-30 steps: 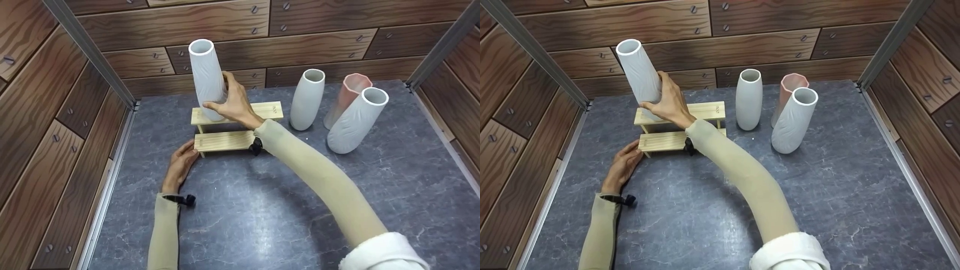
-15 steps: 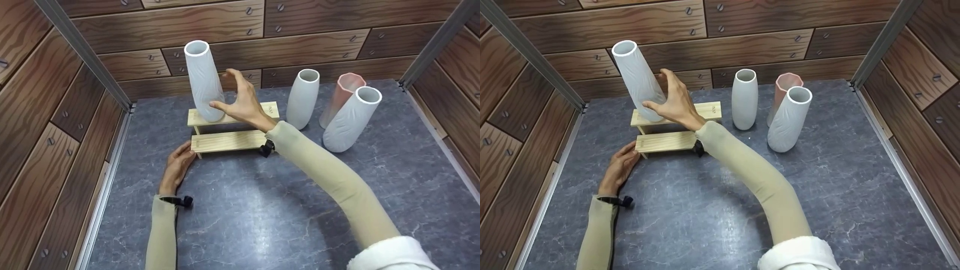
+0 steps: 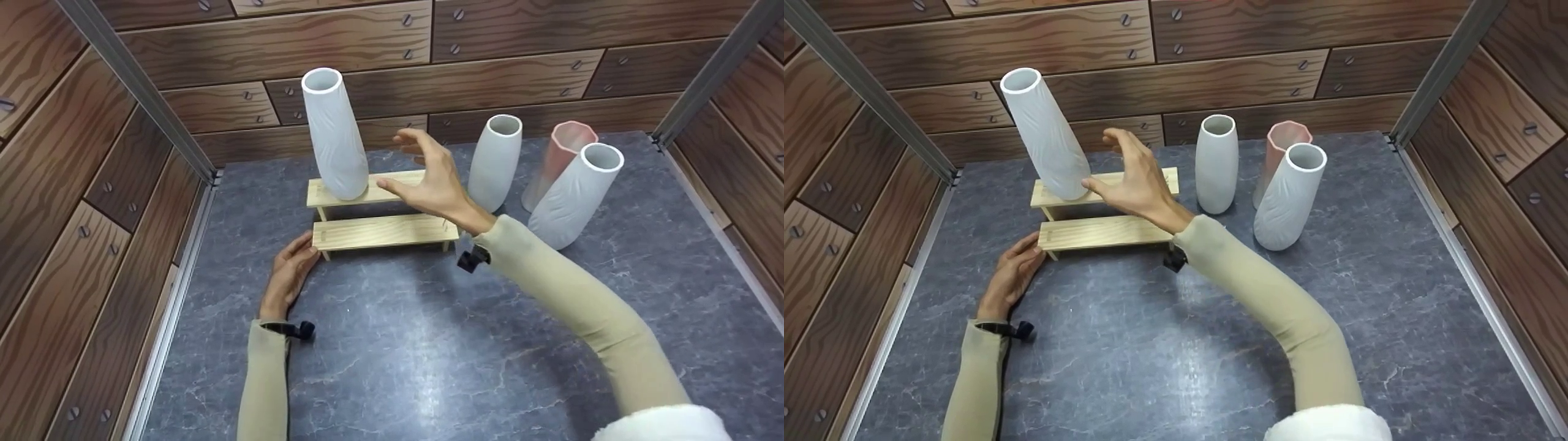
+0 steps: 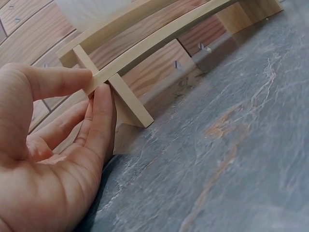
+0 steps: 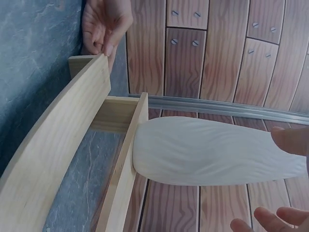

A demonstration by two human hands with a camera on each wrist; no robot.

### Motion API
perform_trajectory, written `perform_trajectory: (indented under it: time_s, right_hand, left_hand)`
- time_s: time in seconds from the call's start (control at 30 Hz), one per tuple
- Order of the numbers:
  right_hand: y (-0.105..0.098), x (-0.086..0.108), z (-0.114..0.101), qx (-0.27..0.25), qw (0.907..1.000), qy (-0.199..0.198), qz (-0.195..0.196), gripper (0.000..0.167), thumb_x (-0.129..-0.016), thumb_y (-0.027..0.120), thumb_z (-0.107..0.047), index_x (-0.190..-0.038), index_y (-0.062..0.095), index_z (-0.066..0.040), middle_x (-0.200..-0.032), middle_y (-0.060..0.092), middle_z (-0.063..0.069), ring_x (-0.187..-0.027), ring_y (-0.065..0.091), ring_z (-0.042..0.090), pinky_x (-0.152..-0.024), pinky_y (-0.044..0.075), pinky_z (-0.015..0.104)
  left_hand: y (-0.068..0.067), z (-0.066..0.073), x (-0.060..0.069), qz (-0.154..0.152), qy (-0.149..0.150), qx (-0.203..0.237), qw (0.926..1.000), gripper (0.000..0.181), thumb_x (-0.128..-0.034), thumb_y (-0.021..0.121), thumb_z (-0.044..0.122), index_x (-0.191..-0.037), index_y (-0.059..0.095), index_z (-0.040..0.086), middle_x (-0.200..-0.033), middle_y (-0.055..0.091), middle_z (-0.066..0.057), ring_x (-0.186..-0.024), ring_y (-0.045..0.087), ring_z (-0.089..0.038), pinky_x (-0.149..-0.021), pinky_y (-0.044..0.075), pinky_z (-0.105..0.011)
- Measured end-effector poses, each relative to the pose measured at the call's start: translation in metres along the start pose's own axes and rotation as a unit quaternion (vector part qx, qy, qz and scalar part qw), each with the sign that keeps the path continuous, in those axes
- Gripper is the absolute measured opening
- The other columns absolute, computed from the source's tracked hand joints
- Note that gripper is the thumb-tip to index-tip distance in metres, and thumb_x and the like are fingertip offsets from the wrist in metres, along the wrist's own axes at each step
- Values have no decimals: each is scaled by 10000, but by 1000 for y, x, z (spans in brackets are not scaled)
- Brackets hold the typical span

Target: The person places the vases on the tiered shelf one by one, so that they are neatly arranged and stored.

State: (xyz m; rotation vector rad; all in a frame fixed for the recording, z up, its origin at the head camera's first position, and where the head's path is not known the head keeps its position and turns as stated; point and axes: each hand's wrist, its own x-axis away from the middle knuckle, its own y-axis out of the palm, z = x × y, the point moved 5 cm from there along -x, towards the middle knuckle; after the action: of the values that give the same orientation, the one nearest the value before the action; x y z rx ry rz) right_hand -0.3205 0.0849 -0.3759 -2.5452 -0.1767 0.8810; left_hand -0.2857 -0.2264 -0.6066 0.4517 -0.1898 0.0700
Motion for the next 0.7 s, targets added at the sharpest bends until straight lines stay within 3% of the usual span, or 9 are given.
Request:
perform_trajectory:
  time_s: [0.17, 0.33, 0.5, 0.7]
  right_hand:
    - [-15, 19, 3, -32, 9999, 87, -113, 747, -825, 935, -299, -1436, 590, -44, -1390, 676, 126, -1285, 653, 293, -1071, 577, 480]
    - [-32, 40, 10, -75, 9997, 160, -164, 759, -828, 950, -284, -1444, 582, -38, -1401, 670, 117, -1306, 642, 322, -1088, 563, 542]
    - [-52, 58, 20, -185, 9992, 347, -84, 758, -817, 959, -247, -1440, 585, -31, -1389, 673, 141, -1301, 640, 372, -1091, 558, 590]
    - [-77, 78, 31, -127, 9987, 479, 74, 744, -804, 965, -177, -1437, 599, -39, -1393, 672, 140, -1294, 652, 316, -1092, 567, 549]
  left_hand:
    - [0, -1, -1, 6, 45, 35, 10000, 581, -1022, 567, -123, -1580, 405, -111, -1398, 611, -138, -1127, 715, -105, -1078, 582, -269]
    - [0, -1, -2, -56, 46, 10, 10000, 577, -1027, 564, -116, -1582, 408, -104, -1521, 530, -218, -1154, 707, -105, -1106, 568, -284]
    - [-2, -1, 0, -58, 105, 62, 9999, 572, -1021, 553, -129, -1574, 407, -121, -1483, 553, -215, -1146, 707, -118, -1101, 572, -285]
    - [-3, -3, -2, -175, 120, -75, 9997, 587, -1035, 565, -103, -1594, 387, -102, -1550, 504, -237, -1175, 697, -110, -1095, 570, -270]
